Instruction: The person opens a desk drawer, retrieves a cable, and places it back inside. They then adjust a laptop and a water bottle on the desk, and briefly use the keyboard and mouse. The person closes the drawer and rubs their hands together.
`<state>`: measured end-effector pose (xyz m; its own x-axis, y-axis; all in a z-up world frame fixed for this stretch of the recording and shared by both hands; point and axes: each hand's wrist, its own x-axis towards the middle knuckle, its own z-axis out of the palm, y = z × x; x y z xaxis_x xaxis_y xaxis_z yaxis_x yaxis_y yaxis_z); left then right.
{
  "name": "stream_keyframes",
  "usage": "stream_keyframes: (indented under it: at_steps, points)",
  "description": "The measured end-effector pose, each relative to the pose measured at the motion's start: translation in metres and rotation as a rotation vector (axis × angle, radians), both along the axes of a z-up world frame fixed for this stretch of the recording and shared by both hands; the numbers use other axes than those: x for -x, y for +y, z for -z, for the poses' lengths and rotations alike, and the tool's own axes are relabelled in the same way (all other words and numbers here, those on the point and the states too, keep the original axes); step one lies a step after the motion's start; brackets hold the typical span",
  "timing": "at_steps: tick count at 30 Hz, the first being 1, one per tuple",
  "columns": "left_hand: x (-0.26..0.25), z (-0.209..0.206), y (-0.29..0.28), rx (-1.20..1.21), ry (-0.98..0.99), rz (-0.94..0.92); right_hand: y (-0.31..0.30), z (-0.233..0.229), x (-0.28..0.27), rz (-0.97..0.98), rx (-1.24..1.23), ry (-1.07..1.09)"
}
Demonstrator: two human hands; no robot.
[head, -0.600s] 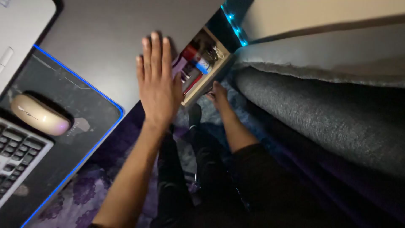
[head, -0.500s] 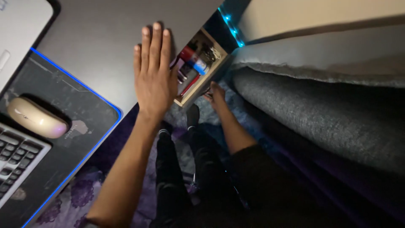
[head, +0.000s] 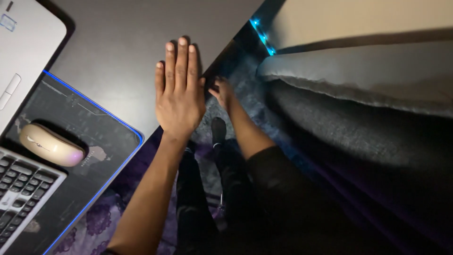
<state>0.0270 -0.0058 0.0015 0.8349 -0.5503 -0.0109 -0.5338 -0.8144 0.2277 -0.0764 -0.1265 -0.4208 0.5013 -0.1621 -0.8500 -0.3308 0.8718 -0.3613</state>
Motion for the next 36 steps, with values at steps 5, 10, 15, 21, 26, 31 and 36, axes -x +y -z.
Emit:
stream_keyframes:
  at_steps: [5,10,15,21,26,31,36]
  points:
    - [0.002,0.001,0.0,-0.005,0.011,-0.005,-0.003,-0.023,-0.012,-0.462,0.514,-0.223]
    - [0.002,0.003,-0.002,-0.011,0.011,-0.004,-0.006,-0.09,-0.03,-0.451,0.553,-0.38]
    - [0.005,0.01,0.001,-0.066,-0.059,-0.007,0.011,-0.042,-0.037,-0.195,0.202,-0.414]
    - [0.006,0.008,0.002,-0.035,-0.037,-0.003,0.009,-0.018,-0.024,-0.348,0.219,-0.66]
    - [-0.002,-0.012,-0.001,0.013,0.059,-0.027,0.0,-0.181,0.022,-0.301,0.01,-0.513]
    - [0.011,-0.042,0.024,0.1,0.156,-0.076,0.023,-0.25,0.036,-0.626,0.184,-0.292]
    - [0.048,-0.001,0.048,0.387,0.187,-0.109,0.038,-0.296,0.03,-0.833,0.346,-0.227]
